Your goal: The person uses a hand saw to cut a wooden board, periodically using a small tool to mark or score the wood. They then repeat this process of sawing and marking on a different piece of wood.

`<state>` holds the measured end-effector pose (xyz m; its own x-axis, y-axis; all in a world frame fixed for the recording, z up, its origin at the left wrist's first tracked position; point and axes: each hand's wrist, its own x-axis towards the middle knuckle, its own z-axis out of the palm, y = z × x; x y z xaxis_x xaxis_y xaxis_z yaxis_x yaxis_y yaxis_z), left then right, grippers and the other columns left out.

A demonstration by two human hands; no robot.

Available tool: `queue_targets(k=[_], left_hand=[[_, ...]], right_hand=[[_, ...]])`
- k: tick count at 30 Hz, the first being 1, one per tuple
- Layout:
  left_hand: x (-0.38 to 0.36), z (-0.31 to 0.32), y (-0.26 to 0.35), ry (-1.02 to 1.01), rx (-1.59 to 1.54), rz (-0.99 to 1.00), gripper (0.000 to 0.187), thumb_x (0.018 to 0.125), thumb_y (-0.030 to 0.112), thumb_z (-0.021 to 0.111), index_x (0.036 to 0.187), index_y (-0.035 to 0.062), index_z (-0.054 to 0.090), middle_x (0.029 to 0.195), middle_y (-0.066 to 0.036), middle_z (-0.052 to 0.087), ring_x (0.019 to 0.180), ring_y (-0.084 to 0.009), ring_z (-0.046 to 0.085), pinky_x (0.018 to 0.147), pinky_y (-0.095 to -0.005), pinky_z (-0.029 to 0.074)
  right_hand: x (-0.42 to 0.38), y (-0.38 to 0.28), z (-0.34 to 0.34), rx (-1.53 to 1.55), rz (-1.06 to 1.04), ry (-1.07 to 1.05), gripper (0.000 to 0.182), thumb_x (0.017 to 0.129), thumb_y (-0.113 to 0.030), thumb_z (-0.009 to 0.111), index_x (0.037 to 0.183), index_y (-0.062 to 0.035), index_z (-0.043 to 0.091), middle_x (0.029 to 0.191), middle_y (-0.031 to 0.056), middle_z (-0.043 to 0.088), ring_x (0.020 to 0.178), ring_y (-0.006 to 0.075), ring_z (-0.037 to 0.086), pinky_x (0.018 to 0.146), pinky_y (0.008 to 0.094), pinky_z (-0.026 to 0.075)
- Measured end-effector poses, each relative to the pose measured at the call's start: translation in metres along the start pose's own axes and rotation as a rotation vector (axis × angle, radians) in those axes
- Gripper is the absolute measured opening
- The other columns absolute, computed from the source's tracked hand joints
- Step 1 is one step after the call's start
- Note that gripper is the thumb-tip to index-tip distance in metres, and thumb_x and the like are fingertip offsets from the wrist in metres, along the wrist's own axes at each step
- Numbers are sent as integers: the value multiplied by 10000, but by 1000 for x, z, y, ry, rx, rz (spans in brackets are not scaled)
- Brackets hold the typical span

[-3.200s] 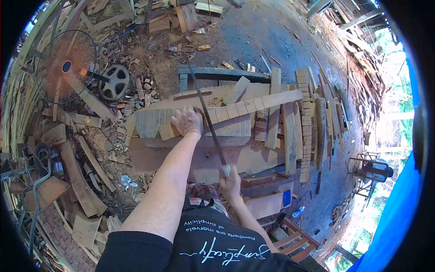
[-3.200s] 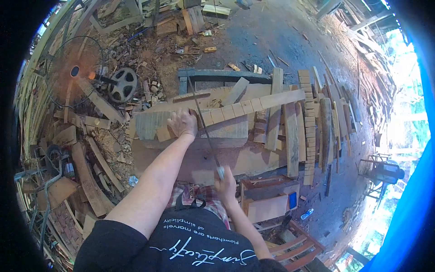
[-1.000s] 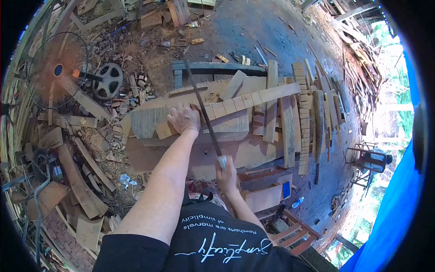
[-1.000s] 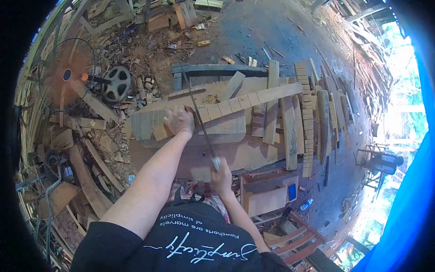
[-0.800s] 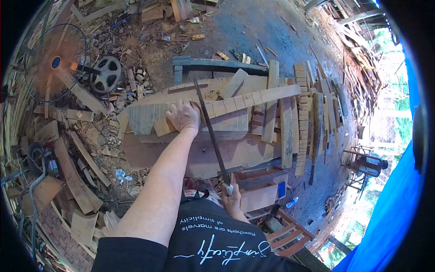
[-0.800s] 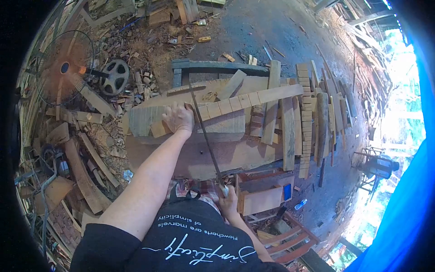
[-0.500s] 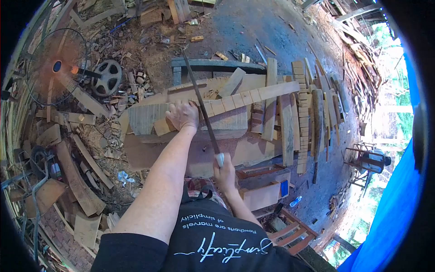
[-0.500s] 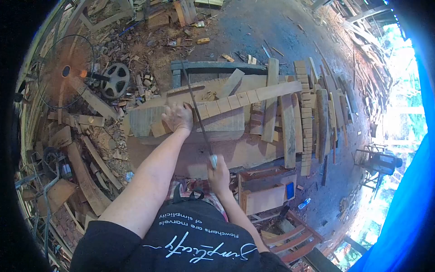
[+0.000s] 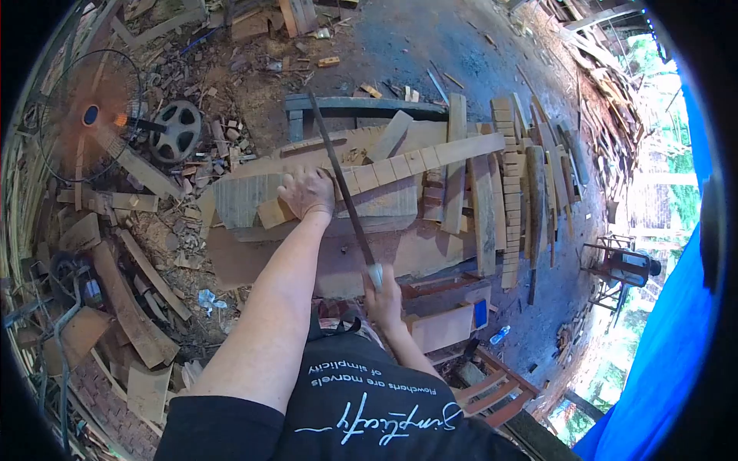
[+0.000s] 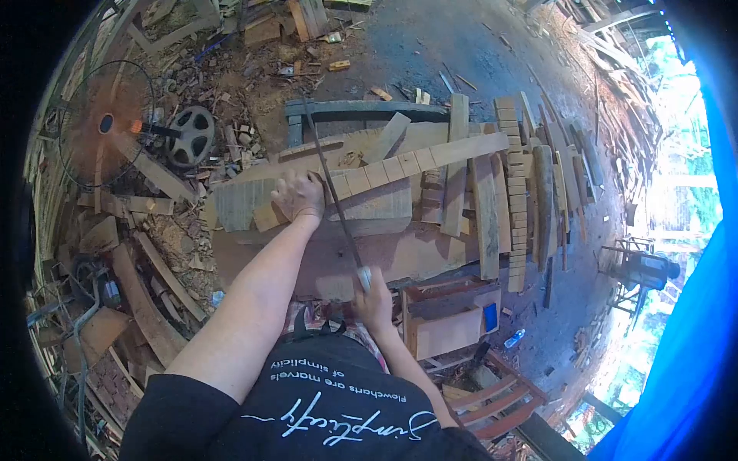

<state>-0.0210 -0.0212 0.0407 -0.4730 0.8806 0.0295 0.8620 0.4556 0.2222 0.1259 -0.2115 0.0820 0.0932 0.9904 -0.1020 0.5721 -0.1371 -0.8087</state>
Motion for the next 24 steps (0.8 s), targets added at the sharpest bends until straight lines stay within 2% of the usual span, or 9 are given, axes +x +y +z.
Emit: queue_targets(k=[3,4,6,7,9,12,18,21,24], left_hand=[[0,-4,1,-47,-16,-7,220,835,296,554,863,136,703,954,-50,647,944,-252,558,777,-421,379],[1,-3,0,-48,-16,-14,220,835,296,554,863,136,703,954,-50,647,944,-252,558,777,-421,379],[0,0,-1,-30,-25,-1,226,833,303,550,868,139,702,958,-52,650,943,-256,559,779,-419,379],[0,1,-1,-27,-19,-3,226,833,303,550,868,139,702,958,-52,650,943,-256,559,779,-419,379],[0,1,-1,-12,-14,6,231,831,312,552,865,140,703,955,-54,650,945,-260,559,779,-420,379],[3,3,-1,-27,-18,-7,229,827,318,561,852,142,705,947,-54,652,948,-261,558,782,-420,379],[1,8,-1,58,5,-9,232,840,313,547,827,145,708,929,-51,655,930,-264,570,777,-426,382],[1,4,-1,38,-13,16,242,844,317,541,825,141,706,932,-52,654,924,-264,573,779,-429,381],[2,5,-1,18,6,8,242,839,322,545,819,142,705,932,-54,653,921,-262,574,783,-427,378]], right_hand=[[-86,49,-28,-41,165,-78,169,879,-96,608,995,-26,506,793,179,627,737,352,659,618,381,493],[-80,44,-29,-43,164,-84,169,879,-96,608,995,-26,506,793,179,627,737,352,659,618,381,493],[-64,38,-24,38,239,-75,154,860,-85,592,946,-28,479,818,209,576,786,449,587,664,434,477],[-32,29,-11,72,72,-34,186,851,-88,609,952,-25,468,813,225,569,778,467,565,649,459,462],[29,13,15,12,-1,-39,202,848,-98,611,961,-23,461,813,242,560,778,487,542,637,493,436],[55,3,37,-29,11,21,213,846,-117,614,953,-23,455,807,253,548,781,497,525,632,517,411],[-79,55,-9,0,72,-13,263,912,-199,591,1109,-37,528,924,224,619,864,412,619,716,421,489],[-54,35,-11,59,102,-19,243,916,-222,580,1055,-33,515,892,230,604,837,440,596,685,440,475],[35,1,15,-37,30,-40,219,909,-203,580,977,-24,474,839,239,572,804,477,550,638,466,442]])
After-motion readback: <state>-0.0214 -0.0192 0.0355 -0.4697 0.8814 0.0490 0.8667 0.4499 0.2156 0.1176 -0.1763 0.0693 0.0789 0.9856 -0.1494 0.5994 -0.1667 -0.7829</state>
